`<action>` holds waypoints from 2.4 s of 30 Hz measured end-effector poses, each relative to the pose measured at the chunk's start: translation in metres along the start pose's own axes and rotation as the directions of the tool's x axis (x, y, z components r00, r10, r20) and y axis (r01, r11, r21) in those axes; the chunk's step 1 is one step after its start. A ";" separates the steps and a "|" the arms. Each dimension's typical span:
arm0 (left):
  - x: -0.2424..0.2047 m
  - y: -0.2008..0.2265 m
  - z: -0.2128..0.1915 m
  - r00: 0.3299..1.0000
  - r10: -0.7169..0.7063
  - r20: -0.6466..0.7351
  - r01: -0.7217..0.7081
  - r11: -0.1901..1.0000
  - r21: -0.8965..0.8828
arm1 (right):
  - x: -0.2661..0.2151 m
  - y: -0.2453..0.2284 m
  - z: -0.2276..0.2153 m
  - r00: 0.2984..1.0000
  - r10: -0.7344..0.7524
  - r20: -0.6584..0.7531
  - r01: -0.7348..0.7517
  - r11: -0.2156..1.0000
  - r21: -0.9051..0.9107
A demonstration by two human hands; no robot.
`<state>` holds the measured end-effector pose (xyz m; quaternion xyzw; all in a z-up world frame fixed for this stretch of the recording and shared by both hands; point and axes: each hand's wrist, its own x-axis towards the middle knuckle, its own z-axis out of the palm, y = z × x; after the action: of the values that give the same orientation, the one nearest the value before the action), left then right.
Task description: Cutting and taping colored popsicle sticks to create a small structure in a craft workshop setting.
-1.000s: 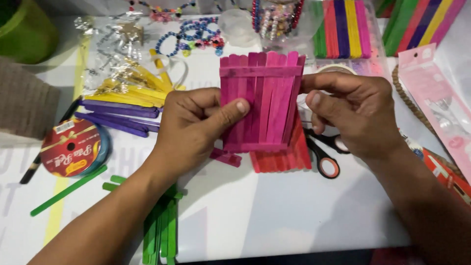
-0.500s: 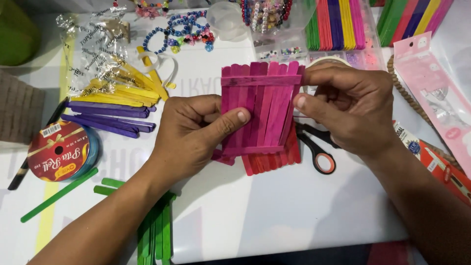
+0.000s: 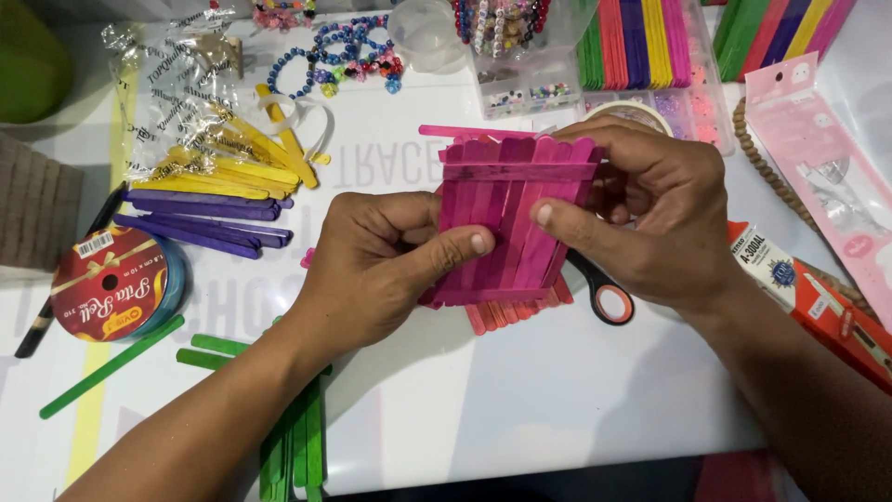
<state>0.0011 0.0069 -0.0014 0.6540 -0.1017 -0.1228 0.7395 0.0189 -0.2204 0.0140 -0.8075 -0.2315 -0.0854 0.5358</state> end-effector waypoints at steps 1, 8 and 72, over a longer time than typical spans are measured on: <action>0.000 0.001 0.000 1.000 -0.014 0.010 0.014 1.000 -0.010 | 0.000 0.000 -0.001 1.000 -0.009 0.013 0.009 1.000 0.006; -0.001 -0.003 0.003 0.998 0.020 0.057 -0.019 1.000 -0.023 | -0.001 -0.002 0.001 1.000 0.021 0.000 -0.021 0.999 0.029; 0.021 -0.019 -0.043 0.964 0.193 0.183 -0.249 0.417 0.874 | 0.012 0.012 0.000 0.718 0.675 0.169 -0.655 0.738 -0.164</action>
<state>0.0337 0.0383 -0.0254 0.9207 -0.2557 0.0295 0.2932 0.0345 -0.2212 0.0091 -0.8648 0.0211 0.1909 0.4639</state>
